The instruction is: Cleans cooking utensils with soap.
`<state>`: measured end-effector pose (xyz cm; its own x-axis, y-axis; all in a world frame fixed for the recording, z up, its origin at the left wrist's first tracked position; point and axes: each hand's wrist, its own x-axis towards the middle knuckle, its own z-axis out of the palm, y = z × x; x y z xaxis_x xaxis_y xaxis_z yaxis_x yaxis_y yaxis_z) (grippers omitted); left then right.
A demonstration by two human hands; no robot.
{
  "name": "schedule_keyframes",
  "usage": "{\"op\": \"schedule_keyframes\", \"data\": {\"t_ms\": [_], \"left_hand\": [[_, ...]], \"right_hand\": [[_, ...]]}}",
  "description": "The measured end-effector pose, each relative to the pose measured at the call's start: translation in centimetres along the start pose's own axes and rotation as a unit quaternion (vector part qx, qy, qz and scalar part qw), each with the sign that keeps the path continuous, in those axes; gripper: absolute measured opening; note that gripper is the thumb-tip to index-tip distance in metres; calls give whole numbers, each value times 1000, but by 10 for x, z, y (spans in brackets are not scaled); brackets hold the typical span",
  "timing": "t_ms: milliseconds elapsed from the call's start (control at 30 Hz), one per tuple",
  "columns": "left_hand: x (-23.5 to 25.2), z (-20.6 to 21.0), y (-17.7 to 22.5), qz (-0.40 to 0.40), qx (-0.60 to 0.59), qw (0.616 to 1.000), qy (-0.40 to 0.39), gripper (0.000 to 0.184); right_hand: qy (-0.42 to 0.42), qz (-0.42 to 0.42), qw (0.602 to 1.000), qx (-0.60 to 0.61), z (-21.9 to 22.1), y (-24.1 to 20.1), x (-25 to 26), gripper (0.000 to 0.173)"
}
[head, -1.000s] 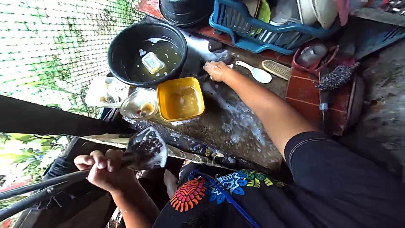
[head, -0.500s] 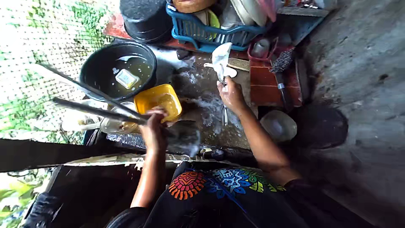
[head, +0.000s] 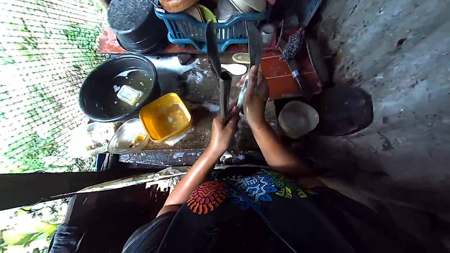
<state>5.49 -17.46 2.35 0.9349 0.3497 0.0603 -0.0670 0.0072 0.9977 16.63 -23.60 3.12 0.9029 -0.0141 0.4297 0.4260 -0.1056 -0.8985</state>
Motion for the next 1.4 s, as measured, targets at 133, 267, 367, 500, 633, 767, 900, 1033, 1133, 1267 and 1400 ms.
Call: {"op": "schedule_keyframes", "data": {"t_ms": [133, 267, 367, 500, 633, 767, 900, 1033, 1133, 1267, 1400], "left_hand": [[-10, -11, 3, 14, -5, 1000, -14, 23], [-20, -19, -3, 69, 93, 993, -26, 20], [-23, -28, 0, 138, 279, 950, -23, 18], [-23, -35, 3, 169, 305, 935, -71, 28], [-35, -42, -4, 110, 203, 969, -93, 14], [-43, -57, -4, 150, 257, 950, -98, 12], [-47, -58, 6, 215, 340, 912, -87, 22], [-42, -45, 11, 244, 446, 860, -49, 33], [-37, -39, 10, 282, 500, 819, -22, 33], [-43, -38, 13, 271, 524, 806, -53, 33], [-48, -46, 23, 276, 542, 790, -77, 32]], "right_hand": [[159, -30, 985, 55, -16, -4, 22, 32], [149, -128, 980, 11, -39, -16, 54, 34], [56, -188, 979, -51, -50, -7, 69, 42], [-102, 134, 947, 275, -63, -14, 57, 37], [-162, 110, 915, 353, -77, -23, 41, 21], [31, 90, 990, 102, -84, -21, 61, 32], [180, 50, 980, 69, -81, -31, 72, 25], [127, -55, 988, 74, -65, -32, 41, 24], [112, 114, 956, 247, -47, -25, 20, 29], [-39, 389, 812, 433, -63, -21, 15, 67], [-291, 298, 839, 351, -97, 21, 5, 74]]}}
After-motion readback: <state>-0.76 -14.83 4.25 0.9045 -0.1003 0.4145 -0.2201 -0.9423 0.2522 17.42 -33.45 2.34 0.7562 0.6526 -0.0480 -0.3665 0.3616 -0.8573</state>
